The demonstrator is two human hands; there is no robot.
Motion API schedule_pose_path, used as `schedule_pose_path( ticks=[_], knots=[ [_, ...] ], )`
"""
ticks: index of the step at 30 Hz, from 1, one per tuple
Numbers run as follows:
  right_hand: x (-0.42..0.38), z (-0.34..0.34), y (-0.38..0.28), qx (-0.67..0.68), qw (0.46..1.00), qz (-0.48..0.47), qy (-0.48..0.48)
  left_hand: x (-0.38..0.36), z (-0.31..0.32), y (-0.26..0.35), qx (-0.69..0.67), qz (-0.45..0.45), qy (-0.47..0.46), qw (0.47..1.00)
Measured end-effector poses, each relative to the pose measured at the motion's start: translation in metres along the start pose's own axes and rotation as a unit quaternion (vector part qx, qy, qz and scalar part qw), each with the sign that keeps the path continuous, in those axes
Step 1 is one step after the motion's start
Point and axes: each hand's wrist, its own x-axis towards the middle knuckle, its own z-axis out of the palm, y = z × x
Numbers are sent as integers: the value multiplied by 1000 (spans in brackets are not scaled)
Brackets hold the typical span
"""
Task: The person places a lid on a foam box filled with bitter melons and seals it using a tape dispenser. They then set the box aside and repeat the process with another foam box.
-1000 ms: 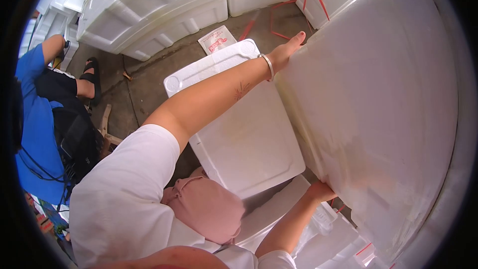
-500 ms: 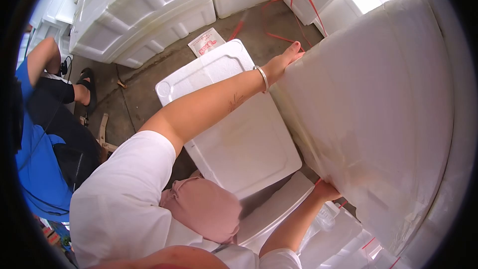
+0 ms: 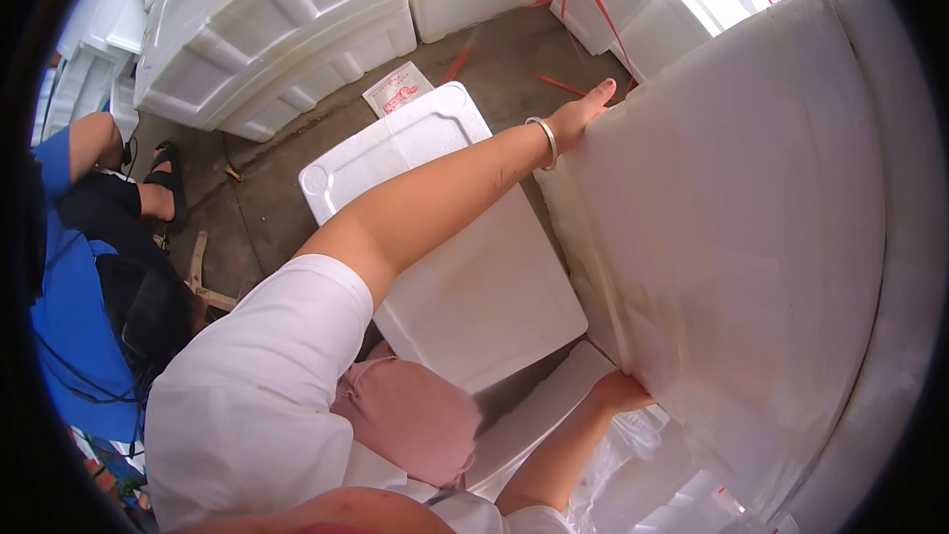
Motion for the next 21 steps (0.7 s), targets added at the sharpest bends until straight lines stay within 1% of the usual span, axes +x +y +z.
schedule_pose_path(
  ticks=[2, 3, 4, 5, 9, 11, 12, 13, 14, 15, 16, 17, 18, 19, 20, 21],
  knots=[
    [14, -20, 9, 0, 999, -27, -21, 12, 0, -8, -22, -4, -23, 1000],
    [6, -4, 1, 1, 999, -29, -14, 17, -5, -17, -25, 2, -25, 999],
    [2, 14, -9, 16, 1000, 9, 12, 21, -11, -27, -30, 8, -26, 999],
    [-1, 27, -15, 31, 998, 47, 36, 19, -8, -31, -26, 18, -2, 1000],
    [10, 1, -12, 39, 998, 45, 32, 0, -3, -26, 6, 32, -12, 999],
    [16, -23, -14, -70, 994, 87, -21, -14, 1, -21, 66, 69, 113, 989],
    [9, -27, -21, -73, 994, 82, -10, -29, -1, -13, 199, 92, 145, 965],
    [-8, -25, -28, -61, 994, 87, 21, -44, -10, -8, 326, 110, 170, 923],
    [-30, -28, -33, -49, 993, 94, 58, -52, -27, -16, 356, 277, 209, 867],
    [-55, -32, -38, -80, 993, 87, 32, -84, -28, 5, 401, 304, 222, 835],
    [-80, -34, -36, -108, 991, 81, 6, -109, -42, 20, 459, 348, 255, 777],
    [-104, -39, -29, -122, 985, 114, -38, -130, -65, 32, 506, 346, 305, 729],
    [-127, -44, -21, -133, 977, 147, -82, -151, -94, 43, 555, 322, 350, 682],
    [-147, -47, -9, -173, 962, 180, -113, -171, -130, 51, 637, 273, 380, 612],
    [-157, -53, 4, -208, 943, 211, -150, -192, -165, 51, 661, 186, 399, 608],
    [-155, -62, 15, -202, 946, 212, -136, -211, -168, 52, 588, 60, 405, 698]
  ],
)
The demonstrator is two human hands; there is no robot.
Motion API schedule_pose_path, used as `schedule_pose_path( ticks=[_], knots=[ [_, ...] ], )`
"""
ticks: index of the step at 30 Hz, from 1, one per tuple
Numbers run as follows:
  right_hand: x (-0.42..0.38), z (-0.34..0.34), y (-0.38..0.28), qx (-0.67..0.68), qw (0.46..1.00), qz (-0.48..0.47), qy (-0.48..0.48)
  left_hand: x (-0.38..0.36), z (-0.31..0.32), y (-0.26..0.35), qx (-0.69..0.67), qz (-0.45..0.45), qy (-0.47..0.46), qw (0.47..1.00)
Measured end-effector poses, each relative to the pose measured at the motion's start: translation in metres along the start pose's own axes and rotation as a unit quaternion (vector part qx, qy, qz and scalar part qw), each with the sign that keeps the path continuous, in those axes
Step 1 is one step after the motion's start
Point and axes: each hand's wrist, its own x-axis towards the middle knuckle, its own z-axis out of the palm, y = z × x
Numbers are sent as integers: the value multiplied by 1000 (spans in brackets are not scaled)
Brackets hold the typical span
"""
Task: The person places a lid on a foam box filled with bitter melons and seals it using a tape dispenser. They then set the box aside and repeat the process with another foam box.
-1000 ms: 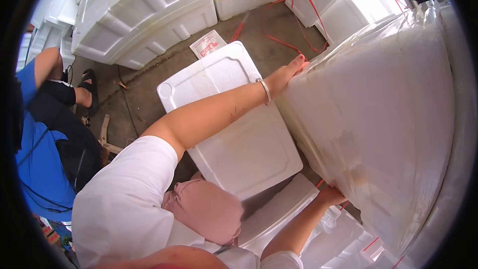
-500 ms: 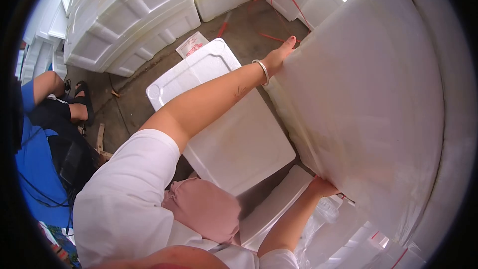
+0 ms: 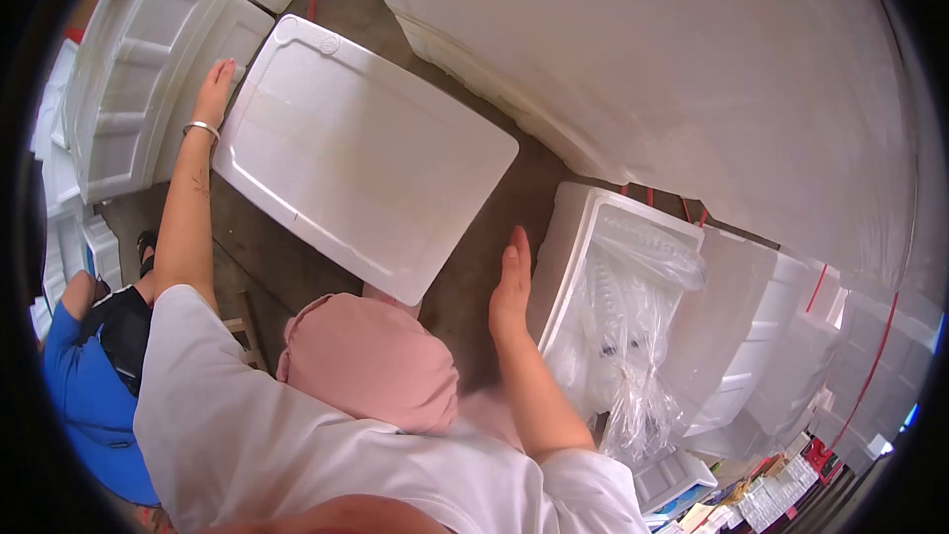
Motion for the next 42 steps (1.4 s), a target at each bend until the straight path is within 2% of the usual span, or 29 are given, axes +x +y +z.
schedule_pose_path(
  ticks=[1, 3, 4, 5, 7, 10, 12, 15, 16, 17, 19, 21, 25, 27, 29, 30, 31, 34, 35, 36, 37, 38, 39, 41, 42],
  knots=[
    [7, -5, 14, -68, 997, 12, 19, -15, -10, -5, -48, -129, -102, 985],
    [15, -19, 40, -206, 976, 42, 55, -35, -7, -15, -176, -265, -209, 925],
    [14, -24, 50, -273, 958, 57, 67, -38, -5, -10, -168, -260, -216, 926],
    [12, -28, 54, -267, 959, 60, 71, -45, -4, 8, -160, -263, -230, 923],
    [9, -39, 60, -199, 974, 64, 83, -56, 2, 24, -147, -267, -244, 921],
    [15, -57, 63, -95, 989, 62, 91, -63, 25, 24, -163, -207, -285, 921],
    [24, -62, 62, -28, 994, 58, 93, -76, 43, 48, -128, -174, -289, 933],
    [18, -57, 47, 17, 995, 66, 79, -88, 63, 81, -148, -147, -344, 915],
    [20, -60, 49, 23, 996, 44, 68, -88, 71, 77, -156, -191, -331, 911],
    [24, -64, 51, 6, 996, 35, 83, -90, 72, 71, -188, -163, -339, 907],
    [22, -55, 38, 54, 995, 42, 75, -94, 75, 65, -160, -118, -311, 929],
    [26, -57, 43, 91, 994, 53, 36, -93, 77, 60, -18, -7, -274, 961],
    [17, -69, 55, -58, 995, 75, -14, -97, 76, 66, -22, -20, -282, 959],
    [-20, -48, 21, 16, 994, 95, -47, -102, 73, 76, -21, -27, -289, 957],
    [-59, -60, 36, 37, 991, 112, -67, -113, 59, 97, 31, -61, -247, 967],
    [-79, -71, 45, 37, 992, 106, -63, -114, 61, 93, 27, -56, -249, 967],
    [-102, -85, 54, -31, 983, 153, -101, -112, 67, 80, 3, -45, -212, 976],
    [-148, -124, 67, -233, 907, 285, -207, -106, 78, 50, -84, -23, -151, 985],
    [-153, -134, 61, -232, 908, 282, -203, -110, 77, 45, -135, -18, -127, 982],
    [-157, -146, 51, -342, 862, 265, -264, -121, 73, 45, -135, -15, -134, 982],
    [-162, -156, 41, -442, 801, 245, -321, -132, 69, 47, -33, 51, -54, 997],
    [-172, -149, 4, -483, 781, 265, -293, -146, 68, 54, 67, 122, 28, 990],
    [-180, -164, -5, -474, 788, 268, -289, -163, 68, 61, 71, 132, 20, 989],
    [-200, -204, -15, -532, 739, 246, -331, -207, 64, 73, 111, 201, 34, 973],
    [-217, -217, -28, -524, 745, 249, -328, -233, 60, 86, 151, 237, 19, 960]
  ],
)
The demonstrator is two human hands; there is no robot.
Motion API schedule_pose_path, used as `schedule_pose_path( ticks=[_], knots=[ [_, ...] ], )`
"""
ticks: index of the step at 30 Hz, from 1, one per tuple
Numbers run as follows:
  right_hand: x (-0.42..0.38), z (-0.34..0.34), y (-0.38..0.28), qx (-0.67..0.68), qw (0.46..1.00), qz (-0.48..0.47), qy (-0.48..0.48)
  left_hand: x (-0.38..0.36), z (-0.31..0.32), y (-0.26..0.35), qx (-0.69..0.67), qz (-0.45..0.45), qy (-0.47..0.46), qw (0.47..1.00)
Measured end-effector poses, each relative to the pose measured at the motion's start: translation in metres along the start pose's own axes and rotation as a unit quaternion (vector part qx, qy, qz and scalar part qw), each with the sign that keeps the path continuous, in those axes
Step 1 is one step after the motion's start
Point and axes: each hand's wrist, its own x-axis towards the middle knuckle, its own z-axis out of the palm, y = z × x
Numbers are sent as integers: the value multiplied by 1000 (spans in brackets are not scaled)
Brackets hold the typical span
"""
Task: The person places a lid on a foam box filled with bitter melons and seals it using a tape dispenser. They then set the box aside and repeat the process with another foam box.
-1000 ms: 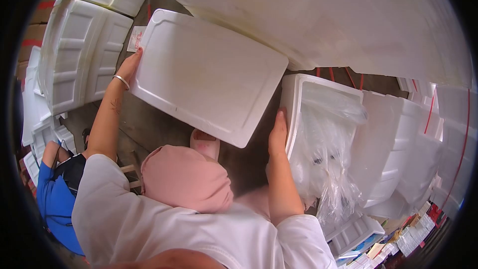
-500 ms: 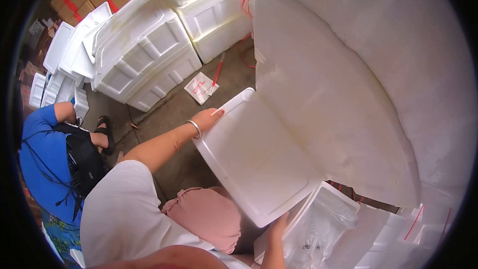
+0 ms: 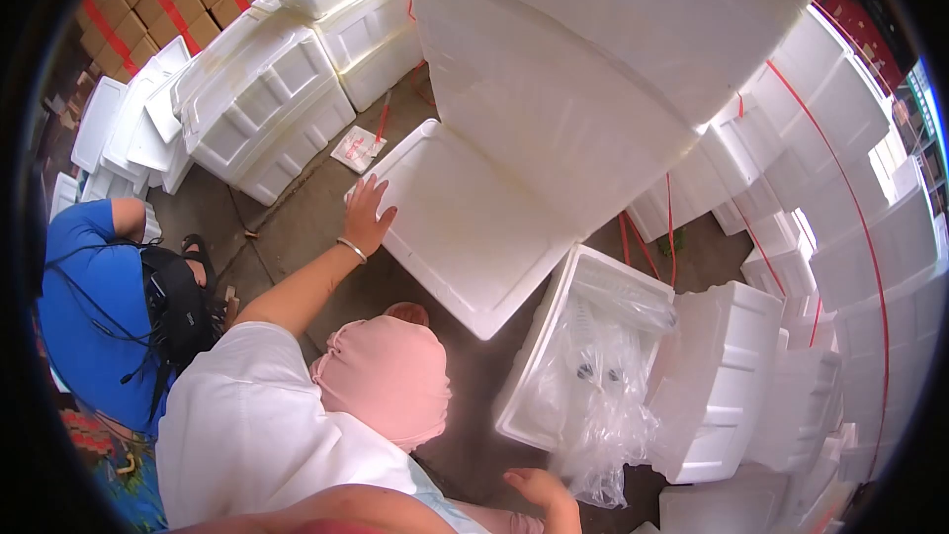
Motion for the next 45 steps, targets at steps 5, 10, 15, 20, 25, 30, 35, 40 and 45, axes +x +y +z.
schedule_pose_path(
  ticks=[5, 10, 15, 20, 25, 30, 35, 40, 45],
  knots=[
    [-60, 81, 146, 14, 979, -30, -203, -72, -7, 67, -58, 110, -80, 989],
    [-155, 99, 170, 317, 918, -127, -201, -122, -68, 135, -31, 206, -342, 916],
    [-170, 125, 203, 429, 862, -137, -232, -169, -139, 135, 67, 204, -361, 907],
    [-129, 143, 252, 491, 799, -68, -341, -237, -234, 129, 26, 90, -321, 943],
    [-87, 141, 272, 431, 859, 0, -277, -317, -311, 125, -23, -33, -295, 955],
    [-86, 147, 293, 425, 886, 35, -184, -327, -325, 138, -63, 46, -266, 961],
    [-71, 197, 342, 350, 919, 145, -110, -308, -261, 182, -57, 243, -325, 912],
    [-129, 220, 345, 379, 923, -56, 23, -315, -192, 212, 25, 416, -487, 767],
    [-233, 204, 187, 433, 901, -10, -26, -319, -175, 178, 64, 444, -550, 705]
  ],
)
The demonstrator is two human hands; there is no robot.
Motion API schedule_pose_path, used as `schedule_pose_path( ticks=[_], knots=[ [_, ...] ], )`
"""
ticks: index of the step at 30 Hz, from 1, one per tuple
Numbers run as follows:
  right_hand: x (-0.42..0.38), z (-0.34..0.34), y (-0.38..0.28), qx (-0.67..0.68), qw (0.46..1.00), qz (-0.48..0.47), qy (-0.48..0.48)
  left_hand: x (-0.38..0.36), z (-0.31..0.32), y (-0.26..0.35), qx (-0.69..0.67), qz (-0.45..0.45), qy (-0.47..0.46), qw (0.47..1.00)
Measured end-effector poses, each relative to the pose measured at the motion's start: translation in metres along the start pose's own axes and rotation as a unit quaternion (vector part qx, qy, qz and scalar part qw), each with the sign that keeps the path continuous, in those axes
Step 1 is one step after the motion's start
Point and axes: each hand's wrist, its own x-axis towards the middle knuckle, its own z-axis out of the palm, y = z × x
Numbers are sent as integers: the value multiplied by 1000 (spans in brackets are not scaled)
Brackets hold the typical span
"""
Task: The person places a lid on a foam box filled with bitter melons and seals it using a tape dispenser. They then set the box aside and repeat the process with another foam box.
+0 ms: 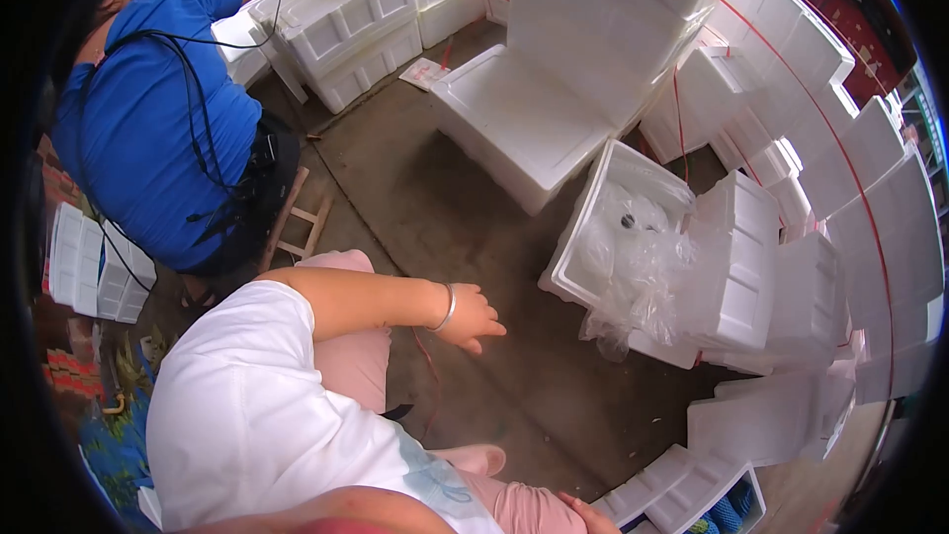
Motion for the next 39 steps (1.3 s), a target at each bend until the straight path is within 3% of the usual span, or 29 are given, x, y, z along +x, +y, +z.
schedule_pose_path(
  ticks=[4, 6, 10, 12, 14, 18, 19, 21, 22, 24, 26, 28, 30, 34, 39],
  knots=[
    [-12, 22, -17, -219, 973, -15, 67, -28, -11, -13, -77, -41, -69, 994],
    [-4, 25, -41, -245, 969, 5, 41, -46, -4, -17, -79, -24, 100, 992],
    [34, 41, -70, -310, 946, 76, -62, -91, -2, 3, -144, -49, 77, 985],
    [57, 54, -78, -331, 931, 108, -109, -120, -8, 34, -130, -24, 114, 985],
    [76, 69, -76, -348, 912, 143, -161, -141, 7, 67, -121, 38, 275, 953],
    [93, 99, -72, -384, 875, 170, -241, -170, 32, 104, -201, 64, 324, 922],
    [92, 106, -70, -395, 863, 169, -267, -176, 40, 111, -161, 5, 308, 937],
    [88, 119, -68, -363, 885, 157, -247, -184, 50, 124, -85, -86, 248, 961],
    [77, 127, -65, -324, 905, 155, -229, -188, 56, 134, -85, -87, 254, 960],
    [58, 150, -73, -305, 921, 138, -198, -193, 60, 145, -81, -64, 127, 986],
    [38, 167, -81, -320, 921, 159, -155, -187, 63, 149, -122, -12, 118, 985],
    [45, 149, -65, -264, 933, 217, -115, -178, 60, 146, -140, -7, 134, 981],
    [69, 114, -40, -325, 923, 193, -75, -170, 58, 141, -100, -68, 150, 981],
    [51, 104, -22, -288, 946, 147, -31, -170, 59, 109, -160, -156, 212, 951],
    [53, 82, -2, -272, 957, 100, 16, -189, 45, 20, -275, -254, 409, 832]
  ],
)
